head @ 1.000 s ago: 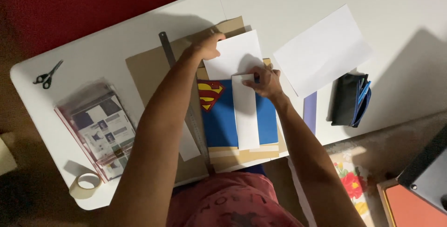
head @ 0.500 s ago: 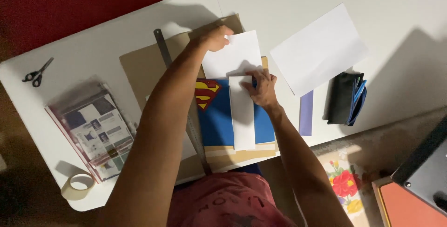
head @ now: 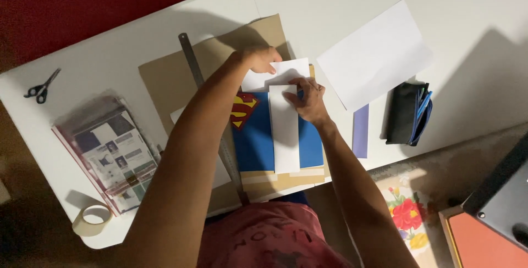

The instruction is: The person aligns paper strips on a printed Superman design using a ruler, inspects a sheet of printed stickers at a printer, and prepares materials for further processing.

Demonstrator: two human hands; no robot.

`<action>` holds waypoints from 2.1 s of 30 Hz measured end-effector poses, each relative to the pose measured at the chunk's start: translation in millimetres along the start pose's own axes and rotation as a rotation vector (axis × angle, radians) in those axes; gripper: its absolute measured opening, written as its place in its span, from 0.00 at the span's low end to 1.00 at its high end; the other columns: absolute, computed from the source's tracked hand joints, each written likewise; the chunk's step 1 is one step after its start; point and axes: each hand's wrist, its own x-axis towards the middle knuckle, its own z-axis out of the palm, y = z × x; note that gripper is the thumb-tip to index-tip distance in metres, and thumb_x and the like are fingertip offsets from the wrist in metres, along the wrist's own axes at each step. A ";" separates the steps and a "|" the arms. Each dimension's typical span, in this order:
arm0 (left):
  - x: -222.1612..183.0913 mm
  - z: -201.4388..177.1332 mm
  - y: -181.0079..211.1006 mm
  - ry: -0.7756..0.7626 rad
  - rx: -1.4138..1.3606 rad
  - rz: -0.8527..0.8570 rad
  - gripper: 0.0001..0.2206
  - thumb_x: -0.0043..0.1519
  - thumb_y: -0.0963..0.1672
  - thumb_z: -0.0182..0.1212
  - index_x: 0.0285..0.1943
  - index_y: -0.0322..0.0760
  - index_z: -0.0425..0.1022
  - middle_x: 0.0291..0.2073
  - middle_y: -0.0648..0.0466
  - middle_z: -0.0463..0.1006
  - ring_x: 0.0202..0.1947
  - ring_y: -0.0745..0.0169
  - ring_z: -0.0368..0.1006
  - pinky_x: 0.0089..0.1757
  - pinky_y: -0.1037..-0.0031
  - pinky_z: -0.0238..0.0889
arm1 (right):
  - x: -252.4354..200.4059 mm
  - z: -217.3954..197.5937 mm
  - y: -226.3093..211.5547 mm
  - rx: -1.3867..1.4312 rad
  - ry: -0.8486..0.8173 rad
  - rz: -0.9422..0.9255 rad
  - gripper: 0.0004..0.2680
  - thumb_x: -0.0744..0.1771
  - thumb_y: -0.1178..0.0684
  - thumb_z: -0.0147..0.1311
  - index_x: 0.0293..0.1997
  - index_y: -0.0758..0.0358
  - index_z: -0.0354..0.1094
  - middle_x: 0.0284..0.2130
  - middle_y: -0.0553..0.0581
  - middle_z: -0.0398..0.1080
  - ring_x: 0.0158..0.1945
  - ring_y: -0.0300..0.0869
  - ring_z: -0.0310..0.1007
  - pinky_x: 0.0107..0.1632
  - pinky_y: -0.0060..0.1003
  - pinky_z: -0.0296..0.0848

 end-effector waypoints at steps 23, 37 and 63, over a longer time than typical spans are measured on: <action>-43.1 155.9 -7.6 0.679 -0.105 0.159 0.25 0.62 0.52 0.80 0.63 0.40 0.78 0.53 0.46 0.77 0.56 0.35 0.79 0.57 0.47 0.71 | -81.1 53.4 17.3 0.010 0.260 0.068 0.20 0.68 0.45 0.74 0.64 0.56 0.73 0.51 0.61 0.73 0.52 0.63 0.83 0.54 0.55 0.84; -29.8 168.2 0.3 0.639 -0.213 -0.034 0.27 0.60 0.51 0.83 0.64 0.49 0.73 0.61 0.48 0.73 0.64 0.39 0.76 0.64 0.53 0.71 | -94.3 82.2 -0.4 -0.094 0.396 0.082 0.20 0.64 0.48 0.78 0.61 0.52 0.75 0.54 0.56 0.73 0.58 0.59 0.78 0.63 0.52 0.79; -8.1 146.7 19.4 0.536 -0.090 -0.075 0.31 0.51 0.56 0.87 0.53 0.41 0.75 0.52 0.43 0.75 0.58 0.32 0.76 0.56 0.45 0.71 | -199.3 132.2 -55.0 -0.401 0.354 0.268 0.42 0.51 0.39 0.82 0.70 0.56 0.58 0.62 0.62 0.59 0.59 0.60 0.66 0.59 0.57 0.68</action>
